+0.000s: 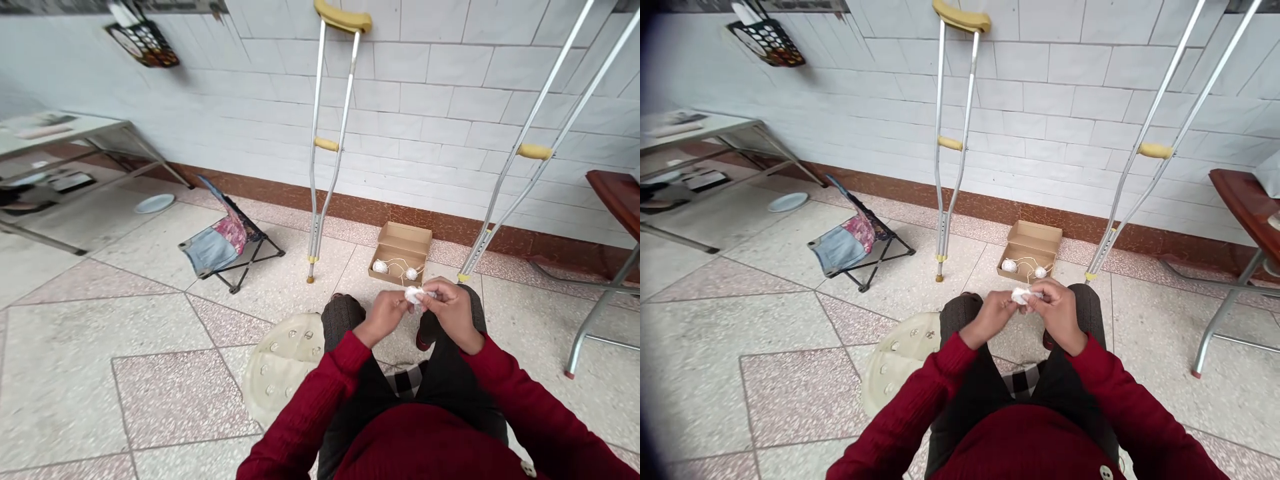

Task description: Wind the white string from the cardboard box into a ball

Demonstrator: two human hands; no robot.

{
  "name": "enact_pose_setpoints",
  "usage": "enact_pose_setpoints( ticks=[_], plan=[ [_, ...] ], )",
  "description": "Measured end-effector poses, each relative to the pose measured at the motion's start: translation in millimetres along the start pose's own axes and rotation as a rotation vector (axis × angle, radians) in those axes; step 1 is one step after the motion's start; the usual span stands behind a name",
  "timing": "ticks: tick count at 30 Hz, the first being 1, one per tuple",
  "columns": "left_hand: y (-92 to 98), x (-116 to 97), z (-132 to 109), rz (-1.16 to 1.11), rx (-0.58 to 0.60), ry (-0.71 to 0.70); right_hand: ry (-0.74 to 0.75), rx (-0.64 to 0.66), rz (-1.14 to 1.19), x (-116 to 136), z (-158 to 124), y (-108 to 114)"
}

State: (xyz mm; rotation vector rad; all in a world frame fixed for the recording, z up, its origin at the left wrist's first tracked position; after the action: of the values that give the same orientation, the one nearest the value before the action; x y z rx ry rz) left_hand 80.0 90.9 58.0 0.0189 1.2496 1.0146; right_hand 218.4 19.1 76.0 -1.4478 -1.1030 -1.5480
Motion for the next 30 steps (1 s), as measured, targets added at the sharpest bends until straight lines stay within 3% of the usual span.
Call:
enact_pose_setpoints(
  ticks=[3,5,7,11,14,16,18,20,22,25,28,30],
  plan=[
    [-23.7,-3,-14,0.130,0.113,-0.027,0.021,-0.114,-0.091,-18,23,10],
    [-22.1,-5,-20,0.227,0.151,-0.091,0.047,-0.106,-0.201,-37,29,11],
    [-8.1,-5,-20,0.292,0.127,-0.149,0.059,-0.007,-0.245,-53,20,4],
    [16.3,-1,-15,0.271,0.075,-0.146,-0.113,0.222,0.043,-56,-19,-12],
    [3.6,0,-17,0.080,0.068,-0.065,-0.286,0.278,0.274,-37,-30,-14],
    [-14.3,-2,-21,-0.015,0.043,-0.012,-0.357,0.243,0.353,-28,-21,-8],
    [-30.8,-6,-26,-0.028,0.056,0.008,-0.346,0.122,0.374,-27,-3,1],
    [-38.7,-9,-31,0.019,0.098,-0.008,-0.253,-0.013,0.272,-35,13,10],
    [-34.5,-11,-34,0.086,0.116,-0.048,-0.157,-0.036,0.071,-46,19,10],
    [-13.7,-8,-35,0.183,0.085,-0.095,-0.169,0.178,-0.084,-63,0,-1],
    [-1.9,-1,-35,0.189,0.086,-0.081,-0.342,0.392,0.089,-60,-31,-10],
    [-8.2,0,-36,0.125,0.103,-0.041,-0.403,0.388,0.222,-48,-39,-8]
  ],
)
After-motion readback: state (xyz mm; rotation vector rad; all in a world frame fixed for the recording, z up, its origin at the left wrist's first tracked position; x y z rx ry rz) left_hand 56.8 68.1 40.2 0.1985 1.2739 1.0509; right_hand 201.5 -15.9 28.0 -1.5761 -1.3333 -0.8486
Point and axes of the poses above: each hand's wrist, its own z-axis towards the middle knuckle, its own y-axis out of the back of the hand, x = y × z, the point moved 3 cm from there along z, towards the middle knuckle, and after that the axes turned 15 degrees about -y, right-handed, at the moved point
